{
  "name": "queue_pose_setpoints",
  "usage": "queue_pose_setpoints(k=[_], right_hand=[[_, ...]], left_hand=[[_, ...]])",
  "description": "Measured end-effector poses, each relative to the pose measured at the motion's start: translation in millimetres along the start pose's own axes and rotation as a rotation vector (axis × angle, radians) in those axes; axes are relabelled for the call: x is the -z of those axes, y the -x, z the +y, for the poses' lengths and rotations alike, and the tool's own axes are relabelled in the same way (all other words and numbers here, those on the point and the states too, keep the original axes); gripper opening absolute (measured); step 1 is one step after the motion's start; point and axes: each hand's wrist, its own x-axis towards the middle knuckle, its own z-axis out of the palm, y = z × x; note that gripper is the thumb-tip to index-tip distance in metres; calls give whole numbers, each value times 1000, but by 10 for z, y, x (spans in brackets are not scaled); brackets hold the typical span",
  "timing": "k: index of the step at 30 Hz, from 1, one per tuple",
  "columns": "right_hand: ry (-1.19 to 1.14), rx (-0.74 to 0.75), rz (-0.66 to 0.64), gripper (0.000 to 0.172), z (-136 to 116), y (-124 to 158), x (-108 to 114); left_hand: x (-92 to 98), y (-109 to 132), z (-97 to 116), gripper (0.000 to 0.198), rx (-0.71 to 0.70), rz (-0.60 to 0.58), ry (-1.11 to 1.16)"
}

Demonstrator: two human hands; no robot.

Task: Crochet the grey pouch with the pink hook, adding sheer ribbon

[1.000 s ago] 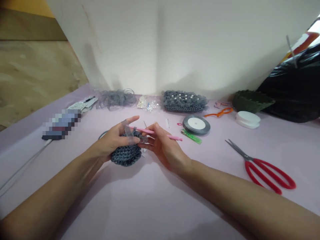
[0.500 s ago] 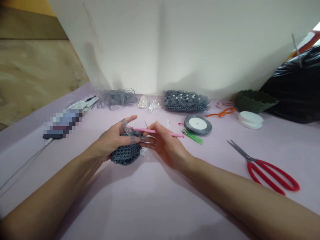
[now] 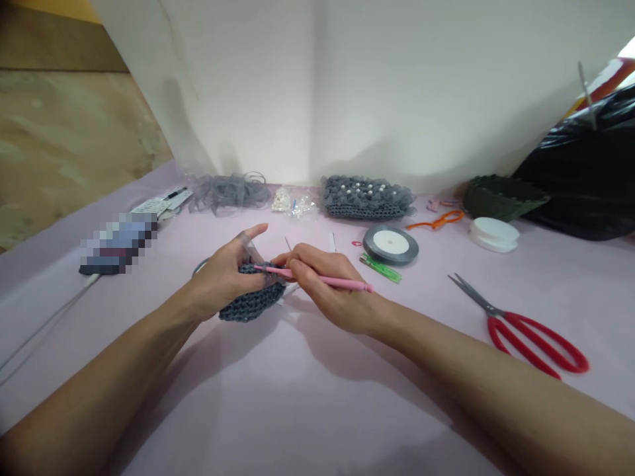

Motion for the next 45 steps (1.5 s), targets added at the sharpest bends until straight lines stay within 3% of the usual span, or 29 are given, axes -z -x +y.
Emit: queue_pose_setpoints(k=[9,20,27,31,37,42,45], right_hand=[[221,115,-31,29,14,16,-25],[447,350,61,14,120,84,-237],[638,492,141,7,260,22,-279],[662,583,207,8,348,-27,-249],[620,682,218,3,394,-53,-199],[543,736,137,1,389,-24,-140],[566,728,49,5,366,-21,-84]], left_hand=[[-45,38,18,86,-84,82,-254],[-154,58,83,80,-55,229,-355],[-276,46,2,75,-54,350,-205],[-411,0,-90,75,-25,376,133],[-442,-46,-97,73,254,162,764],[-198,-58,-103,78,320,-276,774],[-65,-80,-141,83,330,-355,695]])
